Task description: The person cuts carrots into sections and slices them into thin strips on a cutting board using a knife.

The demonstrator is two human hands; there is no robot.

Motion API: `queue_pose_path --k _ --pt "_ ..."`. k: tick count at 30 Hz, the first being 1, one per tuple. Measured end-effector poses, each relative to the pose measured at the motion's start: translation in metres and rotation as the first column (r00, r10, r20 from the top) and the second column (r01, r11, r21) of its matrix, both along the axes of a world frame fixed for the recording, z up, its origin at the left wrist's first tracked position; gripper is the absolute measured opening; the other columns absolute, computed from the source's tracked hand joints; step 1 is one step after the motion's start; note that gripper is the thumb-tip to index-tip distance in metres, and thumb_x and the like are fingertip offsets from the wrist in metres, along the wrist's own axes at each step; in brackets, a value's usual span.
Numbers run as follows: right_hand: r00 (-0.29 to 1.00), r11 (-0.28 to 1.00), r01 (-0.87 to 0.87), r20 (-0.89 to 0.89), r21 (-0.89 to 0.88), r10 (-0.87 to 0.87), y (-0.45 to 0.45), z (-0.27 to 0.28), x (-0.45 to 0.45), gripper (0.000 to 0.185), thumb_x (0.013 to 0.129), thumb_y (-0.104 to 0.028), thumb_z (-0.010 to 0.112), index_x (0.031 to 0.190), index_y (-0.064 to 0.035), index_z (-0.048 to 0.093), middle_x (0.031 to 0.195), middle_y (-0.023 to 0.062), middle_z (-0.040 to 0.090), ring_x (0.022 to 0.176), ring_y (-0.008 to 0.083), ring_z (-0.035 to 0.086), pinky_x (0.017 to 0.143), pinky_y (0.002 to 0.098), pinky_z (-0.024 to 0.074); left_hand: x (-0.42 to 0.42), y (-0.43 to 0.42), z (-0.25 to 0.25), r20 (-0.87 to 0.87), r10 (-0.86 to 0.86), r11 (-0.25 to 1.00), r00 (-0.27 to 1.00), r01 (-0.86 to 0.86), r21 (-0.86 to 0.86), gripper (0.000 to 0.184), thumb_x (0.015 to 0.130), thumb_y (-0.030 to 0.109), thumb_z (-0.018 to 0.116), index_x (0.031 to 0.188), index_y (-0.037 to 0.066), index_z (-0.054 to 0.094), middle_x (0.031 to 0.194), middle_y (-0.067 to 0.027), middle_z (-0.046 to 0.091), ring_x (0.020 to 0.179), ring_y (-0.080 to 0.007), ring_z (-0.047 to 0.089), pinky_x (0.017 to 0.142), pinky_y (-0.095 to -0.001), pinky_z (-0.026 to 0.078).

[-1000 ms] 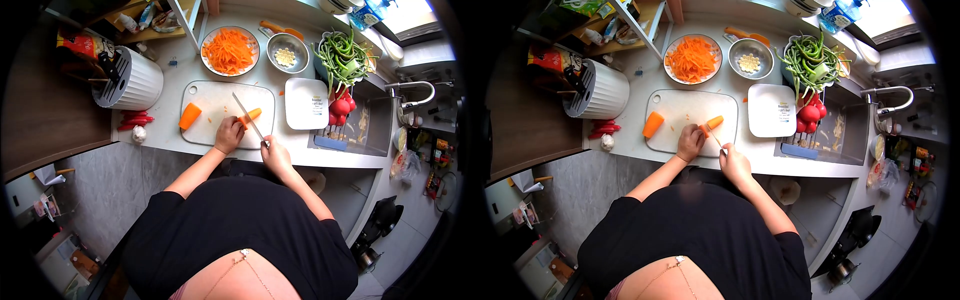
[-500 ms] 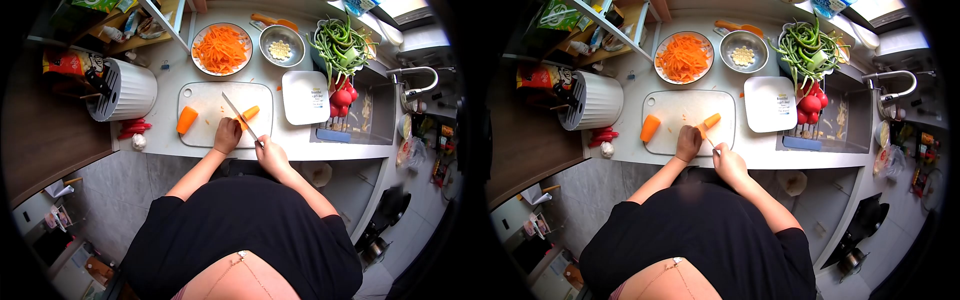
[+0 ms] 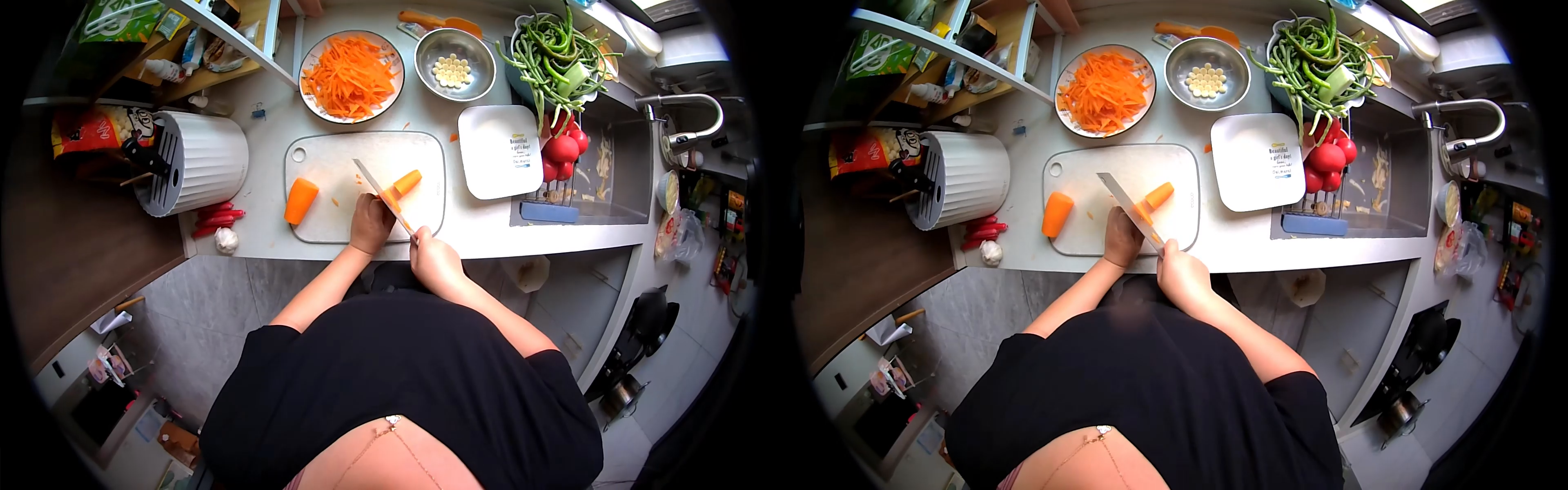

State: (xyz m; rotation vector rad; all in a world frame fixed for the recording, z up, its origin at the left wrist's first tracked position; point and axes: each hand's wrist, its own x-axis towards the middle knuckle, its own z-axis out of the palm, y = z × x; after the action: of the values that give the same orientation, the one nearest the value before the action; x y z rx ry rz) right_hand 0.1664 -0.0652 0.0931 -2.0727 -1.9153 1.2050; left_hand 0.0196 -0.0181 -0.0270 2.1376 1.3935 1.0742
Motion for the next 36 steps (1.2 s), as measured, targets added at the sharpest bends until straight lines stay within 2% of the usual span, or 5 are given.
queue_pose_path --k 20,21,24,31,36 --pt "0.996 0.999 0.033 -0.085 0.018 -0.032 0.023 -0.014 -0.004 0.017 0.09 -0.012 0.049 0.084 0.0031 0.047 0.064 0.0279 0.058 0.061 0.0461 0.058 0.057 0.0534 0.0455 0.003 -0.004 0.001 -0.022 0.012 1.0 1.0 -0.012 -0.024 0.022 0.074 0.003 0.065 0.082 0.004 0.044 0.077 -0.016 0.047 0.069 -0.0353 0.048 0.059 -0.0446 0.041" --pt "0.999 0.997 0.001 -0.051 -0.083 -0.005 0.014 -0.014 0.0 0.016 0.087 -0.011 0.048 0.088 0.0049 0.047 0.067 0.0267 0.061 0.064 0.0447 0.061 0.062 0.0537 0.0477 0.002 -0.003 0.0 -0.025 0.018 1.0 1.0 -0.018 -0.018 0.022 0.074 0.003 0.065 0.081 0.004 0.044 0.077 -0.0161 0.047 0.069 -0.0354 0.048 0.059 -0.0448 0.041" --pt "0.998 0.994 0.023 -0.049 -0.11 -0.029 0.001 -0.002 0.007 0.016 0.087 -0.011 0.046 0.088 0.0053 0.047 0.068 0.0278 0.061 0.066 0.045 0.061 0.063 0.0537 0.0476 0.001 -0.002 -0.002 -0.019 -0.005 0.999 1.0 0.004 -0.041 0.023 0.074 0.004 0.065 0.081 0.004 0.043 0.076 -0.0165 0.047 0.068 -0.036 0.047 0.059 -0.0452 0.041" --pt "0.994 0.998 0.047 -0.096 0.031 -0.044 0.029 -0.033 -0.007 0.018 0.09 -0.013 0.05 0.084 0.0038 0.047 0.063 0.0286 0.058 0.062 0.0462 0.059 0.059 0.0535 0.0471 0.007 -0.002 -0.006 -0.043 0.014 1.0 0.999 -0.015 -0.017 0.021 0.076 0.005 0.063 0.081 0.003 0.043 0.076 -0.0174 0.046 0.068 -0.0372 0.047 0.06 -0.0452 0.042" --pt "0.999 0.997 -0.008 -0.051 -0.078 0.004 -0.003 -0.02 0.017 0.019 0.09 -0.013 0.048 0.084 0.0047 0.048 0.066 0.0299 0.058 0.063 0.0472 0.059 0.061 0.0544 0.0467 0.004 -0.006 -0.007 -0.071 0.039 0.999 0.997 -0.041 -0.03 0.021 0.077 0.006 0.063 0.08 0.003 0.043 0.077 -0.0182 0.045 0.069 -0.0379 0.047 0.061 -0.0458 0.042"
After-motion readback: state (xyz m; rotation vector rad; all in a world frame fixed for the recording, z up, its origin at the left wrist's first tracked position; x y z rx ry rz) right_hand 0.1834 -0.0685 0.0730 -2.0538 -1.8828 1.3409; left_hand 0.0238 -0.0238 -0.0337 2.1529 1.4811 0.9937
